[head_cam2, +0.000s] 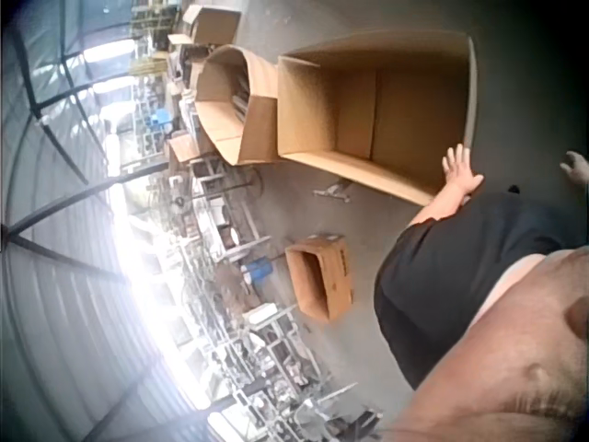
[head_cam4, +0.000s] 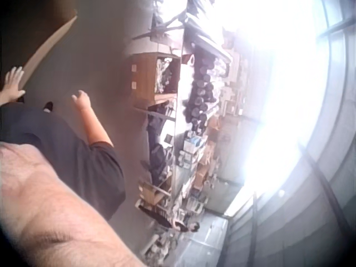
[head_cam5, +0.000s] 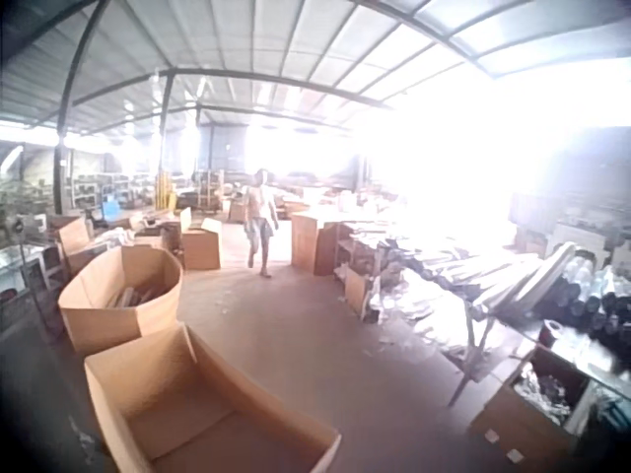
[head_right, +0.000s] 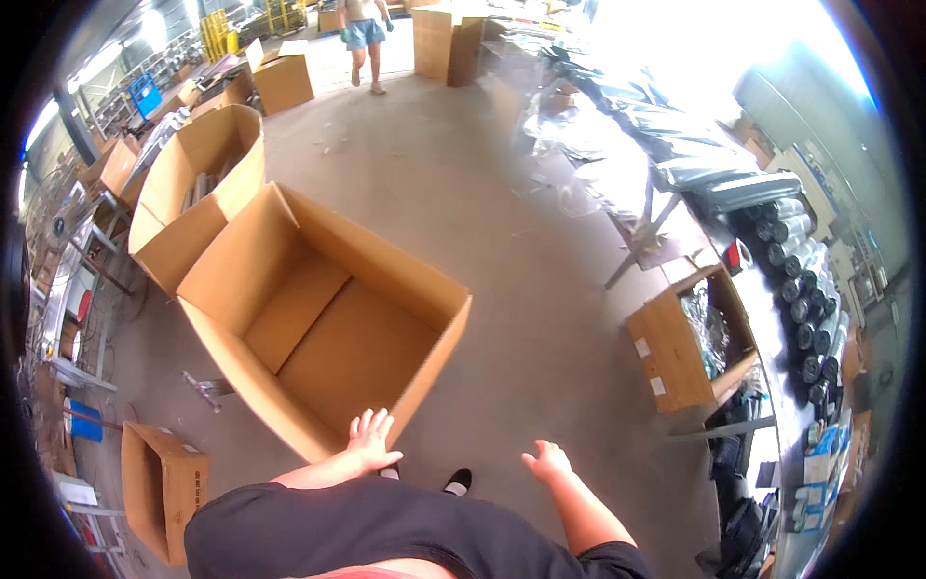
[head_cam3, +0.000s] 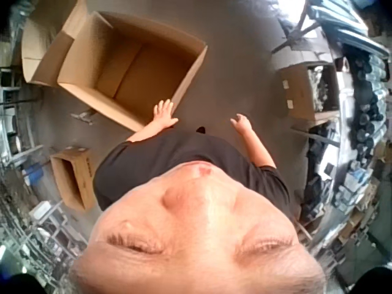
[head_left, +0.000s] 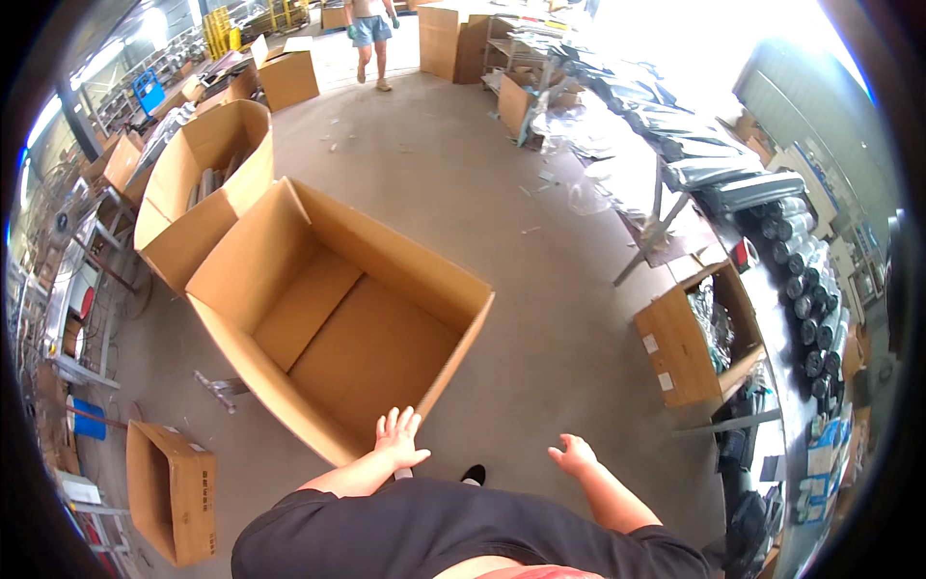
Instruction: The person tapes the bottom of a cardboard box, applies a shipping label to the top, writes on the box with a marker, and then places several gray foam pieces into a larger box.
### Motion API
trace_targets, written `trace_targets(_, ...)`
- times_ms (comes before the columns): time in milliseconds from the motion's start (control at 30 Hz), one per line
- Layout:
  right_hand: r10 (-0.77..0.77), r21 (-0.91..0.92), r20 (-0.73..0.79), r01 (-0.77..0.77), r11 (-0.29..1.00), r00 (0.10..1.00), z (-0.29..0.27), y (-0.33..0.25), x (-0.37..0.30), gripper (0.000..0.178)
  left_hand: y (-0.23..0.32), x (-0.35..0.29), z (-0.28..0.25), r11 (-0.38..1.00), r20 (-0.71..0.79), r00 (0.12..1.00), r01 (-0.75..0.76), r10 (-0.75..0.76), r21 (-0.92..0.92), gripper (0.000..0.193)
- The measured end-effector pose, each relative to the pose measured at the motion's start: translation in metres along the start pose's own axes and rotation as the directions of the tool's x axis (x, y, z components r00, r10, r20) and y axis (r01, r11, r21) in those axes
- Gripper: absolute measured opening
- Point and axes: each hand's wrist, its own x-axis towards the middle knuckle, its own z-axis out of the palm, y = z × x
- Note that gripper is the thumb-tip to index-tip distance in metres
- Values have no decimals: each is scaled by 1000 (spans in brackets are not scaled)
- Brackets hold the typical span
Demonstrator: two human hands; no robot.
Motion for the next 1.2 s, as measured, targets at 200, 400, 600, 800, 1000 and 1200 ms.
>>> trace_targets(200,332,147,89,-342,928,939,21,100,-41,69,26,-5,23,995,185,981,45,-60,83,80)
trace_targets(400,396,206,229,-441,873,889,47,158,-29,73,52,22,-1,994,15,999,44,-46,101,63)
trace_targets(600,380,456,339,-504,733,860,77,292,42,61,137,129,-50,995,162,982,95,-94,-2,60)
trace_targets(800,392,503,381,-544,672,837,-20,395,159,59,229,253,-78,981,90,981,180,-174,-71,66)
trace_targets(1000,226,97,251,-257,962,941,-198,343,301,51,251,319,-139,996,-105,990,94,-94,-7,68)
trace_targets(1200,242,413,6,-223,883,970,-289,220,417,38,183,378,-190,904,-127,896,418,-427,-86,66)
